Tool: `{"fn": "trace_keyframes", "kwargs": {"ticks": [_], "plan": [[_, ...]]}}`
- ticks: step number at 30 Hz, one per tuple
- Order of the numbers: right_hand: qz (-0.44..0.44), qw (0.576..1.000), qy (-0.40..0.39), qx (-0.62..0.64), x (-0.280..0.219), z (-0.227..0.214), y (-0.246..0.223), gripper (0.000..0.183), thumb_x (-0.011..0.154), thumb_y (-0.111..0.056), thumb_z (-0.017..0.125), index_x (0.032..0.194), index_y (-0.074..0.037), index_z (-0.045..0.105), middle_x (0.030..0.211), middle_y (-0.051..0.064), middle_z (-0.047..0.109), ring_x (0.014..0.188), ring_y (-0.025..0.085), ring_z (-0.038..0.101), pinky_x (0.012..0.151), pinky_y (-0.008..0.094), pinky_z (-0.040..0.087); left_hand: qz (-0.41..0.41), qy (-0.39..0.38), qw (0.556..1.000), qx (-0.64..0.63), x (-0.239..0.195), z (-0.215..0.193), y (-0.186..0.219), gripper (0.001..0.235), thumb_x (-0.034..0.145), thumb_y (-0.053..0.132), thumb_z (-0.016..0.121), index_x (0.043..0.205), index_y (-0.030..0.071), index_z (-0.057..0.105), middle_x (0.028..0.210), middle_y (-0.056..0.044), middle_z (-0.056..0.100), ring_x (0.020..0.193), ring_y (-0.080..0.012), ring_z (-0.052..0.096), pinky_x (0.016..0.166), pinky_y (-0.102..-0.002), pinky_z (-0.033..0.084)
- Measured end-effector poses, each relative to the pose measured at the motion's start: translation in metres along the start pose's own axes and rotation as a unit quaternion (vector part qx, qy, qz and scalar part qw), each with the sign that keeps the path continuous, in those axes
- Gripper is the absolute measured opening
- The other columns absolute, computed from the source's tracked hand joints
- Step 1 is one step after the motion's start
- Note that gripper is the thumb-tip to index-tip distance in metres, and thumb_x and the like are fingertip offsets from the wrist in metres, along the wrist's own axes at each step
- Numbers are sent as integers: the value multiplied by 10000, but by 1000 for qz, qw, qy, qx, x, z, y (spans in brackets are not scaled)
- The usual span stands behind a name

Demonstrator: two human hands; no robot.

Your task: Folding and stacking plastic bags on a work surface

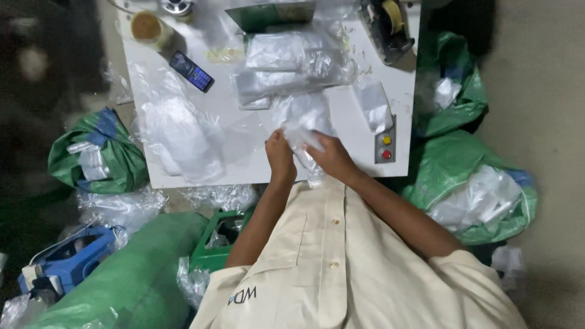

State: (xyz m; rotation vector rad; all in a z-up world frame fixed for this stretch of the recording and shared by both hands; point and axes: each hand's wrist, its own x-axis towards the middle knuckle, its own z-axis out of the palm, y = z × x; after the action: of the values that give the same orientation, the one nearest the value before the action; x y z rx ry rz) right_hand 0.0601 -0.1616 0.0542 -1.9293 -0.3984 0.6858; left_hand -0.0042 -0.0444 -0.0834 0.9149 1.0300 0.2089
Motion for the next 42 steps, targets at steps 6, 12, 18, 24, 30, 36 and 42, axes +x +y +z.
{"fn": "trace_keyframes", "kwargs": {"ticks": [6,12,18,24,30,36,42], "plan": [[27,946,-103,-305,3,-21,1,192,878,-215,725,1038,-111,700,932,114,733,893,371,742,775,511,589,371,-53,835,404,-61,40,50,289,1024,351,690,870,106,694,535,-90,556,555,-317,601,560,-419,461],[257,916,97,293,5,-21,77,592,820,-313,893,1215,-35,552,787,59,704,587,144,677,449,240,492,509,-95,737,435,-51,43,48,103,964,285,759,945,185,742,627,15,656,581,-215,660,604,-355,531],[119,973,-21,199,-4,-5,130,112,946,-11,562,988,-17,666,894,37,649,795,146,591,655,298,511,503,-117,769,377,-56,49,38,81,977,245,738,958,168,726,607,-21,622,600,-271,664,613,-374,542],[171,931,7,323,-12,-24,49,157,1015,-64,534,1104,-78,663,932,86,679,609,147,657,419,213,464,565,-78,717,401,-37,41,14,90,983,225,715,995,146,673,775,-15,536,724,-253,596,688,-379,506],[161,941,-6,299,-17,-36,6,252,1011,-60,561,1255,-24,615,929,149,697,544,185,694,316,203,431,378,-175,834,362,-70,56,66,177,1052,297,638,1014,124,651,639,-138,628,677,-391,675,651,-464,536],[137,988,-51,52,-24,-37,69,172,935,-56,514,921,23,665,620,140,660,425,218,605,320,290,362,258,-281,868,319,-93,67,65,180,1039,366,614,997,198,663,484,-11,606,591,-299,695,699,-401,568],[163,983,-69,-47,-18,-46,92,242,945,-131,578,780,1,697,573,117,647,479,248,610,481,372,424,278,-327,818,383,-98,73,53,185,1057,288,591,1081,113,649,725,-199,695,721,-415,713,678,-493,554]]}}
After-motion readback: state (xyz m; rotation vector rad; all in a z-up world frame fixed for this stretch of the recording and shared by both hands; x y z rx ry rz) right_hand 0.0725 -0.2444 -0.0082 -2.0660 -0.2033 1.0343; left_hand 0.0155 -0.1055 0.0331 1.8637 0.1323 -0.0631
